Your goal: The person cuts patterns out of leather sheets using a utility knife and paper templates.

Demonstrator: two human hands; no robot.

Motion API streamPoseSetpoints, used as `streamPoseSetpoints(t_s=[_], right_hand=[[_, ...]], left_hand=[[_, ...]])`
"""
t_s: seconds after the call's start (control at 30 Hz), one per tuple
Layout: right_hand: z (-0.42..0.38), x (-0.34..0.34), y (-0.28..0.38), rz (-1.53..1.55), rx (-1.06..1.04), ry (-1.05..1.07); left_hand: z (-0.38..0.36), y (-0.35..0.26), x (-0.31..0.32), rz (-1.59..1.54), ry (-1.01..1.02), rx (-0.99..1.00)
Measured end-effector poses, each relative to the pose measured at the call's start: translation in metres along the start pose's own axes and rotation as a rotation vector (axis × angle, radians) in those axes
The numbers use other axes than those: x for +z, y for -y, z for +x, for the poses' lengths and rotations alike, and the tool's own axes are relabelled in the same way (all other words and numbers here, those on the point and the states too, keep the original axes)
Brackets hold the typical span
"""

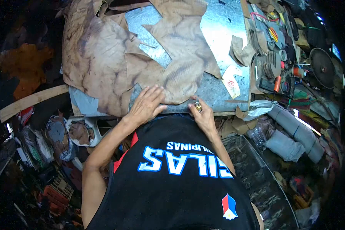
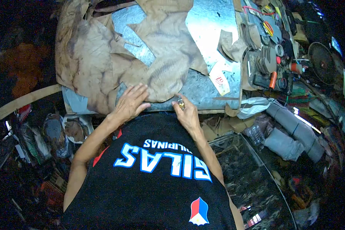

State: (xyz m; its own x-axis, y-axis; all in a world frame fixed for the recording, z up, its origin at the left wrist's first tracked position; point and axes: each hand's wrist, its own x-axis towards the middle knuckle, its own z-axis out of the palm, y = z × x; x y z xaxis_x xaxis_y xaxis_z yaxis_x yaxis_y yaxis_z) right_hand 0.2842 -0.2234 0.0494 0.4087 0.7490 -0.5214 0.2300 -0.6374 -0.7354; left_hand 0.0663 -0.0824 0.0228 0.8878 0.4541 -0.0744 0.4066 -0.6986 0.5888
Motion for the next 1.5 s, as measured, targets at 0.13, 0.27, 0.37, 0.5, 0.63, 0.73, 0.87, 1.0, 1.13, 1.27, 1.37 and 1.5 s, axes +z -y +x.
streamPoseSetpoints(t_s=[0.13, 0.27, 0.37, 0.5, 0.63, 0.73, 0.87, 1.0, 1.13, 1.27, 1.37, 1.5], right_hand=[[0.006, -0.007, 0.011, -0.092, -0.048, 0.022], [0.014, -0.02, 0.006, -0.126, -0.113, -0.065], [0.03, -0.038, 0.013, -0.21, -0.165, -0.145], [0.068, -0.057, 0.015, -0.387, -0.336, -0.319], [0.11, -0.063, 0.014, -0.489, -0.364, -0.316], [0.121, -0.063, 0.028, -0.497, -0.339, -0.258], [0.133, -0.07, 0.032, -0.531, -0.268, -0.267], [0.163, -0.08, 0.016, -0.536, -0.271, -0.266], [0.169, -0.083, 0.023, -0.485, -0.285, -0.25], [0.185, -0.085, 0.011, -0.385, -0.135, -0.161], [0.162, -0.093, 0.029, -0.295, -0.133, -0.087], [0.131, -0.097, 0.042, -0.209, -0.049, -0.01]], left_hand=[[0.031, 0.02, 0.002, 0.146, -0.081, -0.035], [0.053, 0.021, -0.005, 0.141, -0.069, -0.108], [0.059, 0.027, -0.018, 0.053, -0.025, -0.11], [0.062, 0.034, -0.033, -0.049, -0.277, -0.202], [0.099, 0.036, -0.028, -0.418, -0.366, -0.309], [0.146, 0.056, -0.018, -0.514, -0.551, -0.454], [0.203, 0.103, -0.02, -0.806, -0.843, -0.597], [0.226, 0.092, -0.048, -1.106, -0.943, -0.626], [0.263, 0.124, -0.058, -0.466, -0.736, -0.656], [0.319, 0.165, -0.06, -0.659, -0.845, -0.588], [0.338, 0.189, -0.056, -0.983, -0.942, -0.61], [0.324, 0.182, -0.065, -1.457, -0.725, -0.573]])
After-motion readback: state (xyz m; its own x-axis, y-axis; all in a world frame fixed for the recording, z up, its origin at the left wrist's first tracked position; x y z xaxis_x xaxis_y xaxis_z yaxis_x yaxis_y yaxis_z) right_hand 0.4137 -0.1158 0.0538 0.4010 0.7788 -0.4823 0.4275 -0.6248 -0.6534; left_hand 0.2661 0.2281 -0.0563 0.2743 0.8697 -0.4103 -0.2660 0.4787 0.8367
